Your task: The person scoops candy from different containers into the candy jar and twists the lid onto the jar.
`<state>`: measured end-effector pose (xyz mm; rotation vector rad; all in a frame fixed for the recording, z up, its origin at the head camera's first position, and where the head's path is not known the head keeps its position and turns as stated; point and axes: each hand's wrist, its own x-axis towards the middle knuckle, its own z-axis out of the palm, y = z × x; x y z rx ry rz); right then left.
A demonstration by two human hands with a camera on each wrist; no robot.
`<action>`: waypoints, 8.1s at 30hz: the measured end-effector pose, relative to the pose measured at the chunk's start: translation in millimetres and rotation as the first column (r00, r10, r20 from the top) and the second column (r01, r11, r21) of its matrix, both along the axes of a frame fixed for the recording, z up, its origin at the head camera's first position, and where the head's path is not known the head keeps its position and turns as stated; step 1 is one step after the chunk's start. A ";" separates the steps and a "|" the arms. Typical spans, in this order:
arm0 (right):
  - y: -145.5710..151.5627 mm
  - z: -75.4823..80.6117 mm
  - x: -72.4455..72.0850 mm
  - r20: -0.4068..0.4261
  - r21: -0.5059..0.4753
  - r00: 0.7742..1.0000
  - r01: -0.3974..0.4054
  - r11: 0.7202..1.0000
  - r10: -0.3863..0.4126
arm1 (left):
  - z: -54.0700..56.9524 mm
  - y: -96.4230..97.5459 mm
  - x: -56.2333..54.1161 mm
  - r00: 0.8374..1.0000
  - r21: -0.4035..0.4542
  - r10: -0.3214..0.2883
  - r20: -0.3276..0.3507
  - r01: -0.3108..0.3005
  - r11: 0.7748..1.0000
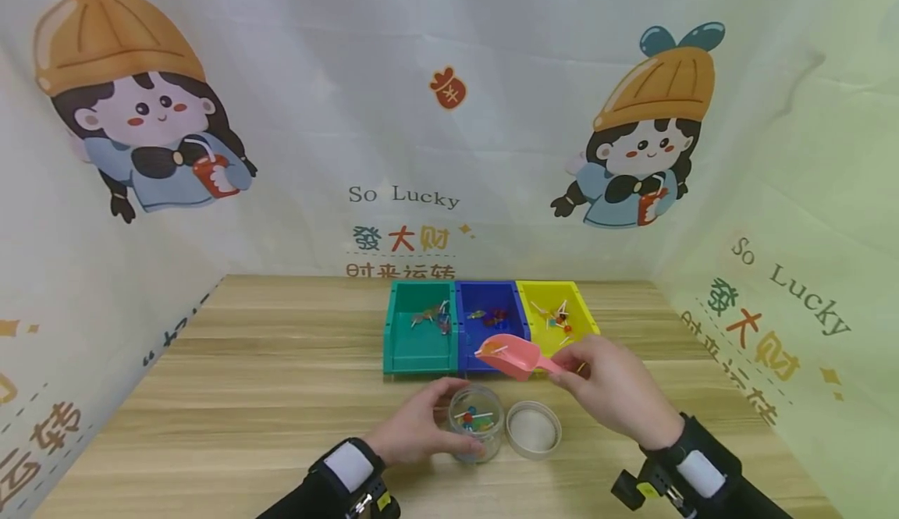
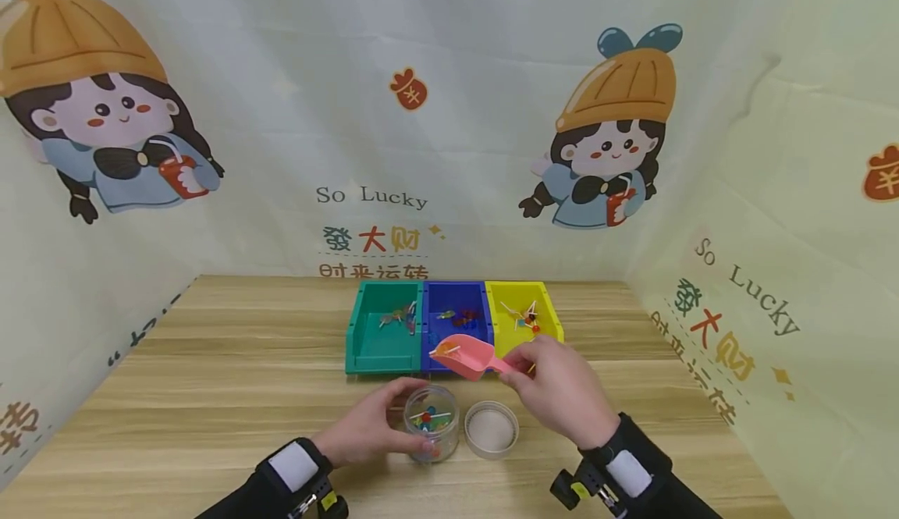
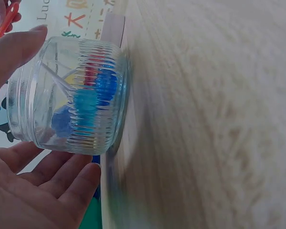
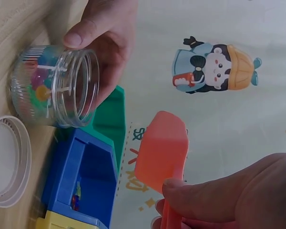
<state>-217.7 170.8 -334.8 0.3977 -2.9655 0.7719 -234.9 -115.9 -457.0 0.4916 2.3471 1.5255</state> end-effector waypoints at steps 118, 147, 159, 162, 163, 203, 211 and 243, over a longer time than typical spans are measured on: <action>-24.4 -15.3 -42.6 -0.285 0.123 0.957 0.100 0.987 -0.062 | 6.4 -59.7 -92.0 0.738 -0.040 0.568 -0.365 -0.622 0.782; -84.2 -53.9 -111.4 -0.175 0.272 0.968 0.224 0.936 -0.181 | 8.8 -58.6 -88.7 0.789 -0.085 0.563 -0.248 -0.597 0.798; -107.7 -63.7 -138.4 -0.184 0.313 0.955 0.282 0.907 -0.233 | 23.7 -56.9 -78.4 0.829 -0.105 0.543 -0.137 -0.557 0.824; -110.1 -67.4 -140.1 -0.144 0.310 0.968 0.243 0.919 -0.207 | 22.4 -58.1 -77.9 0.833 -0.109 0.536 -0.134 -0.550 0.828; -110.3 -67.9 -141.1 -0.119 0.302 0.973 0.227 0.926 -0.200 | 22.1 -58.6 -77.9 0.835 -0.108 0.535 -0.133 -0.548 0.829; -94.0 -48.5 -155.6 0.196 0.202 0.963 0.147 0.968 -0.187 | 20.3 -60.8 -80.3 0.830 -0.084 0.541 -0.137 -0.554 0.828; -89.8 -48.5 -144.8 0.203 0.122 0.956 0.188 0.975 -0.210 | 20.5 -61.4 -79.4 0.826 -0.087 0.548 -0.135 -0.561 0.824; -65.1 -30.6 -114.1 0.158 0.069 0.970 0.178 0.982 -0.187 | 15.0 -66.6 -77.5 0.814 0.033 0.580 0.024 -0.581 0.814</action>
